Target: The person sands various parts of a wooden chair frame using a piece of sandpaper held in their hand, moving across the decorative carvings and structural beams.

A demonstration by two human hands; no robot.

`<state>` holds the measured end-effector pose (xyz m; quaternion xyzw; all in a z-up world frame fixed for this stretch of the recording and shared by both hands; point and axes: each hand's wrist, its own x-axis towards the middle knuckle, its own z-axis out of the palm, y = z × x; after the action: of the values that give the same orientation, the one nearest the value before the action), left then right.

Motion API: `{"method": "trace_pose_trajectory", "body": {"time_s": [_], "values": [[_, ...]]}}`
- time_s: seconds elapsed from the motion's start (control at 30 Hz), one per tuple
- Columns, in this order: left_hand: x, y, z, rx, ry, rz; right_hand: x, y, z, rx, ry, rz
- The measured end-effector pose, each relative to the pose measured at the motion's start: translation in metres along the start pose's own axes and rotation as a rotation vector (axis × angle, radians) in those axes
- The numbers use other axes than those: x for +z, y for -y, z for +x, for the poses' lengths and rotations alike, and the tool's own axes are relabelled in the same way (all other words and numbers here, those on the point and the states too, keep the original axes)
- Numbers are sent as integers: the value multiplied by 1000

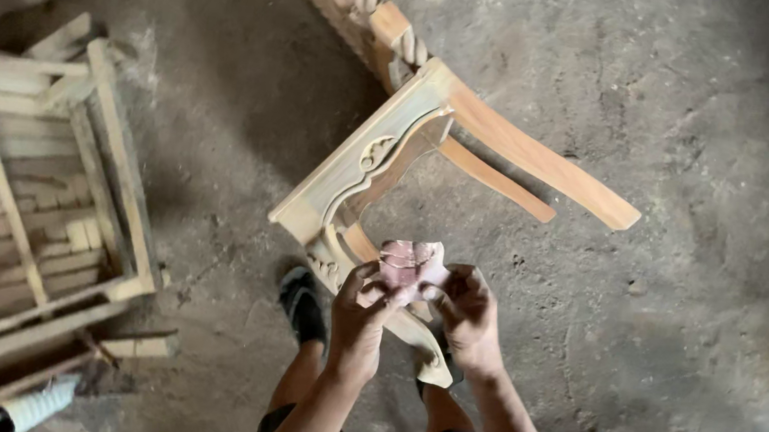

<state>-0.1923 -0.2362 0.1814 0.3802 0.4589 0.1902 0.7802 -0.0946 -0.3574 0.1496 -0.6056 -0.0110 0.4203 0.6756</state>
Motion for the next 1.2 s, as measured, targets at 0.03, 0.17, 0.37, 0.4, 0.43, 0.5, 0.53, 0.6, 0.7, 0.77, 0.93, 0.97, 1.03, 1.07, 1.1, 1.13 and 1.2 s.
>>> {"method": "trace_pose_trajectory", "body": {"time_s": [0.03, 0.17, 0.37, 0.4, 0.43, 0.5, 0.53, 0.6, 0.7, 0.77, 0.93, 0.97, 1.03, 1.07, 1.1, 1.13, 1.2], "values": [[1, -6, -3, -29, 23, 51, -5, 5, 2, -5, -9, -77], [-8, -32, -8, -159, 50, 291, -15, 27, -2, 76, 132, -120], [-50, -17, 9, 206, 119, 380, -11, 11, 14, 20, 245, -392], [-57, -17, 10, 196, 108, 378, -10, 4, 15, 47, 229, -261], [-62, -19, 12, 119, 91, 88, -9, -4, 15, 74, 211, -130], [-70, -26, 14, 38, 80, -207, -9, -20, 14, 53, 146, 42], [-72, -31, 15, 53, 52, -234, -9, -25, 15, 22, 87, 212], [-82, -41, 17, 69, 25, -270, -1, -36, 25, 67, -83, 242], [-103, -46, 19, -32, 287, -405, 23, -37, 32, 134, -176, 188], [-109, -41, 27, -50, 179, 194, 50, -33, 29, 160, -96, 99], [-121, -60, 48, 233, 79, 786, 107, -13, 21, 289, 98, 400], [-123, -67, 50, -68, 154, 501, 109, -13, 22, 288, 99, 397], [-125, -75, 51, 13, 155, 610, 108, -26, 21, 291, 84, 463], [-127, -79, 51, 86, 156, 720, 107, -38, 22, 292, 81, 464], [-129, -82, 55, 82, 158, 720, 106, -50, 28, 187, 61, 391], [-133, -84, 57, -38, 114, 711, 105, -59, 29, 90, 36, 315], [-139, -85, 61, -166, 72, 699, 112, -63, 34, 62, -61, 122]]}}
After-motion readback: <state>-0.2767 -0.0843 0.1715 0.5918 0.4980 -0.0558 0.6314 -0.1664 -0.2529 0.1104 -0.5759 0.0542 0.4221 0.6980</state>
